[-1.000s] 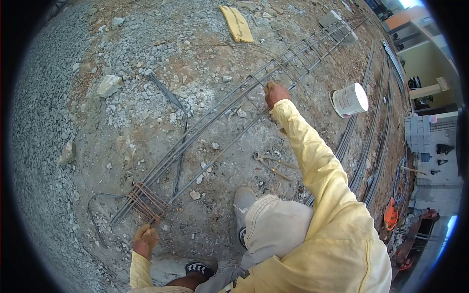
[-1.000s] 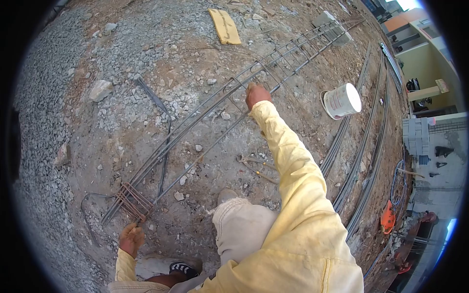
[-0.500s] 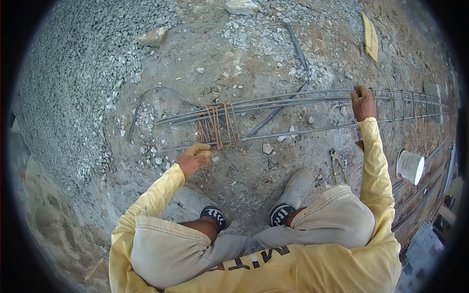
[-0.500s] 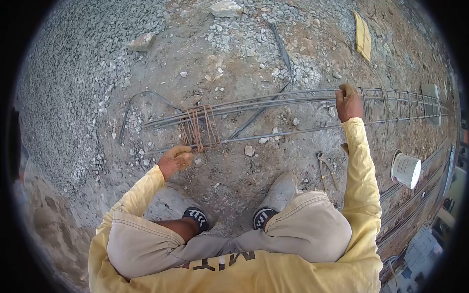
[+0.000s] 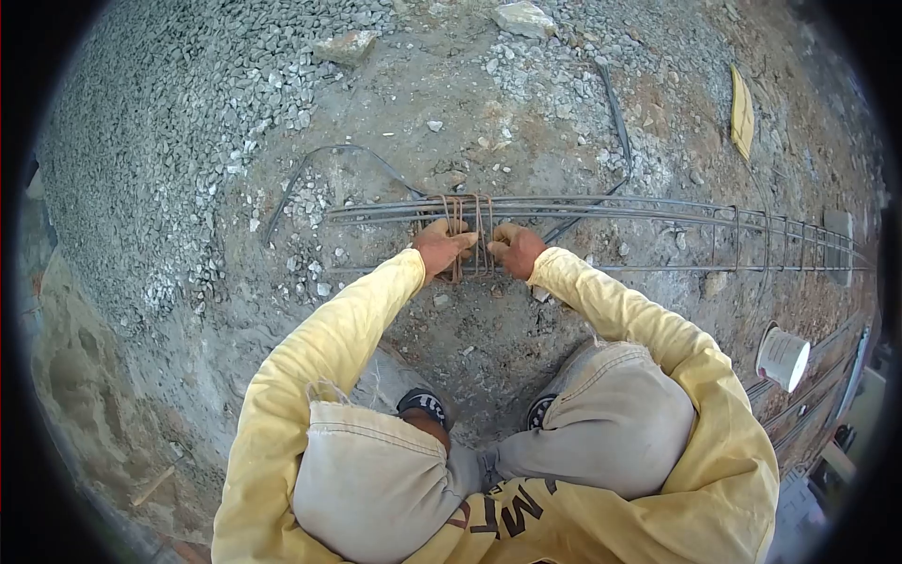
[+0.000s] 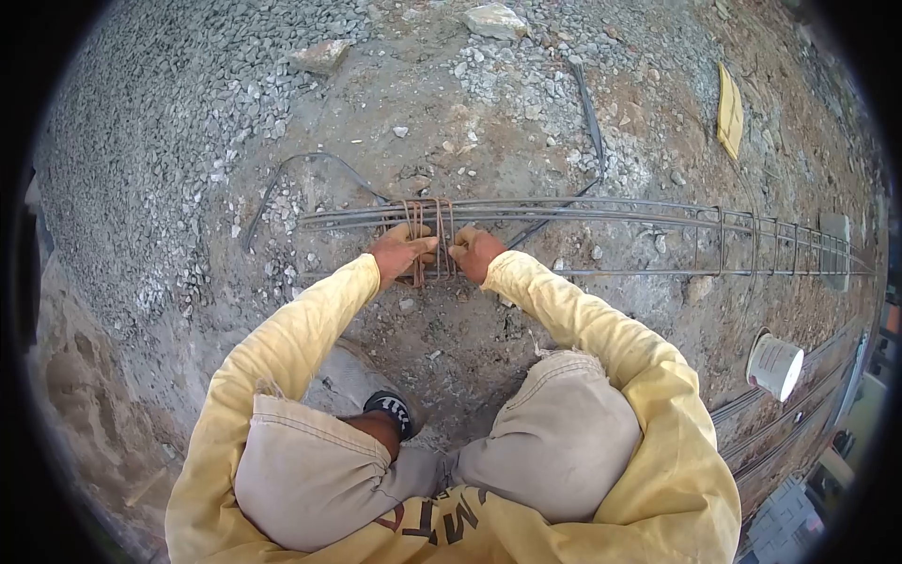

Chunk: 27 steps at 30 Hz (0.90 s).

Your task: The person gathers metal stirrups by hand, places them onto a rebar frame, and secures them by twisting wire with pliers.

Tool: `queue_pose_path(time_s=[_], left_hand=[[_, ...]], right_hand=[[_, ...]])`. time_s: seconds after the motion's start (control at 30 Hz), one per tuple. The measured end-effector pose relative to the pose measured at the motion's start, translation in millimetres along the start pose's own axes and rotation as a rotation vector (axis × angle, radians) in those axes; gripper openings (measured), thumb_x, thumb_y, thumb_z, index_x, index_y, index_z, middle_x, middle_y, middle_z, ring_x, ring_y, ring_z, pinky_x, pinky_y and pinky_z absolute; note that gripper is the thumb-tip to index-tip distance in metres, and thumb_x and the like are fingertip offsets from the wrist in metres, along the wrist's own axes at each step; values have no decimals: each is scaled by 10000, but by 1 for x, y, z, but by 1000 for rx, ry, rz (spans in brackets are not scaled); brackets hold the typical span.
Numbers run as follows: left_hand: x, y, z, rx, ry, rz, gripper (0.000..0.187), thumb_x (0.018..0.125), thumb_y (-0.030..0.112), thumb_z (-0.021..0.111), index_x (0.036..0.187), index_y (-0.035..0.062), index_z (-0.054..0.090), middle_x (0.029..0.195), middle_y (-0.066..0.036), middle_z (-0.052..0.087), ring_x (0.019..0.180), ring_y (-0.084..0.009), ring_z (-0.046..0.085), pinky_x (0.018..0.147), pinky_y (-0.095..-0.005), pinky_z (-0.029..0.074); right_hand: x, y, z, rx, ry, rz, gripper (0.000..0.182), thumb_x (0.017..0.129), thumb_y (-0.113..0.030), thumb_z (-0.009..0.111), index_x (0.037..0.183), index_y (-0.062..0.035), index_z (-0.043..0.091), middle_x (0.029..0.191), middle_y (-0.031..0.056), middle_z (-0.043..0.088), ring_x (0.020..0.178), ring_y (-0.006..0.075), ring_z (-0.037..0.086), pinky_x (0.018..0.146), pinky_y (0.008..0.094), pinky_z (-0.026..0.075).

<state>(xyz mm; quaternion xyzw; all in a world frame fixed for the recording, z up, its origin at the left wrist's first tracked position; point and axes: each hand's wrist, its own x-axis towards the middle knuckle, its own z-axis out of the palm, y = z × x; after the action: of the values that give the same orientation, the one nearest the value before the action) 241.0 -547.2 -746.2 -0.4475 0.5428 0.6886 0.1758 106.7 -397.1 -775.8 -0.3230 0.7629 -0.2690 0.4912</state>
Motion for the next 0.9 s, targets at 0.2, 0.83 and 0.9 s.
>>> queue_pose_path(time_s=[0.2, 0.83, 0.9], left_hand=[[2, -6, 8, -361, -59, -21, 253, 911, 182, 669, 1104, 93, 531, 984, -31, 638, 839, -150, 621, 695, -316, 509], [-25, 2, -11, -437, -187, 86, 173, 903, 157, 665, 1013, 62, 573, 875, -45, 627, 763, -155, 627, 580, -275, 524], [-25, 4, -8, -398, -169, 82, 179, 914, 146, 648, 1032, 37, 569, 890, -65, 620, 755, -155, 618, 581, -265, 524]], right_hand=[[-22, -32, -10, 215, -119, 149, 199, 935, -209, 555, 967, -15, 588, 721, 109, 660, 610, 198, 647, 591, 359, 505], [-100, 107, -128, -235, 539, 236, 240, 896, -252, 479, 964, -55, 599, 873, 255, 661, 836, 442, 643, 743, 518, 498], [-105, 137, -149, -293, 583, 256, 239, 897, -254, 481, 972, -69, 612, 882, 235, 672, 844, 425, 652, 746, 506, 503]])
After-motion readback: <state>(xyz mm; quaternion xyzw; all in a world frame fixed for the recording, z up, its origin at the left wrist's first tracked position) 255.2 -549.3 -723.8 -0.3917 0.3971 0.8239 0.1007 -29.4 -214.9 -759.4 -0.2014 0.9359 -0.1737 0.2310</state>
